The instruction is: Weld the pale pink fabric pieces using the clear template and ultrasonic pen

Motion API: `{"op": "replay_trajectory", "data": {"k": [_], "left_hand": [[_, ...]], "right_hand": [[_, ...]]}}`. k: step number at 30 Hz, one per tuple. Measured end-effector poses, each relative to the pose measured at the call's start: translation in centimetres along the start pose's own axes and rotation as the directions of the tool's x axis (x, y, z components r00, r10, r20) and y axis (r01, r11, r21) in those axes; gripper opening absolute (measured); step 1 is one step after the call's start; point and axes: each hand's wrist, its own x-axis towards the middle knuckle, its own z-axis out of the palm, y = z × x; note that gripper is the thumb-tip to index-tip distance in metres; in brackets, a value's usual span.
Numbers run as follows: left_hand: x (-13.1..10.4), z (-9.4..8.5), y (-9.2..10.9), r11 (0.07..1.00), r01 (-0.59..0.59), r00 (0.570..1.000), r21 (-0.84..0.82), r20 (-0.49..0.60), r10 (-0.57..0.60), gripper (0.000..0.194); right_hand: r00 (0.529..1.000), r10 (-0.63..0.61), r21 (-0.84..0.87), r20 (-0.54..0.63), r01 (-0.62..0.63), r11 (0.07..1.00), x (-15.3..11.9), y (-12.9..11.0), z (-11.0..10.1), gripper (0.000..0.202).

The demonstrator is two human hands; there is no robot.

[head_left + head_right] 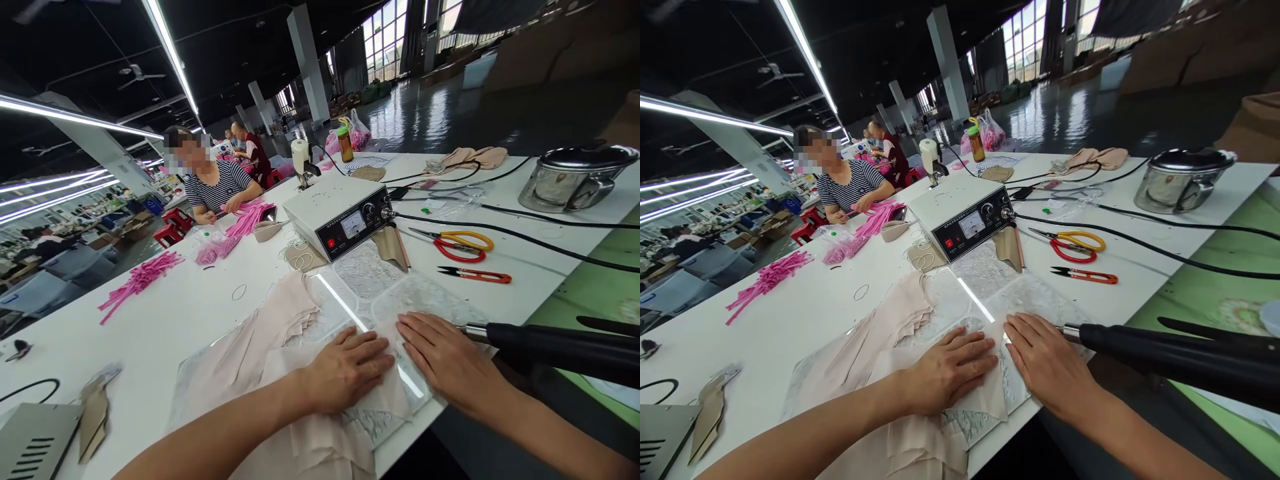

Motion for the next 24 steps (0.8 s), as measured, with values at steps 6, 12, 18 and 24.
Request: {"op": "replay_trajectory", "data": {"k": [6,12,18,24], "left_hand": [[0.4,-0.2,-0.8,1.0,-0.002,0.998,0.005,0.061,0.002,0.051],[1.5,-0.4,-2.5,0.999,-0.034,0.987,0.008,0.155,0.032,0.069],[2.1,-1.2,-2.8,0.994,-0.094,0.981,0.051,0.174,0.084,0.07],[2.4,-1.4,-2.9,0.988,-0.134,0.977,0.079,0.179,0.118,0.064]], "right_hand": [[0.997,-0.034,-0.096,-0.071,0.027,0.995,-0.1,-0.2,0.3,0.032],[0.993,-0.068,-0.164,-0.096,0.052,0.985,0.1,-0.1,0.2,0.031],[0.994,-0.059,-0.163,-0.088,0.044,0.986,0.2,-0.2,0.3,0.029],[0.995,-0.051,-0.154,-0.088,0.037,0.987,0.3,-0.2,0.1,0.028]]}}
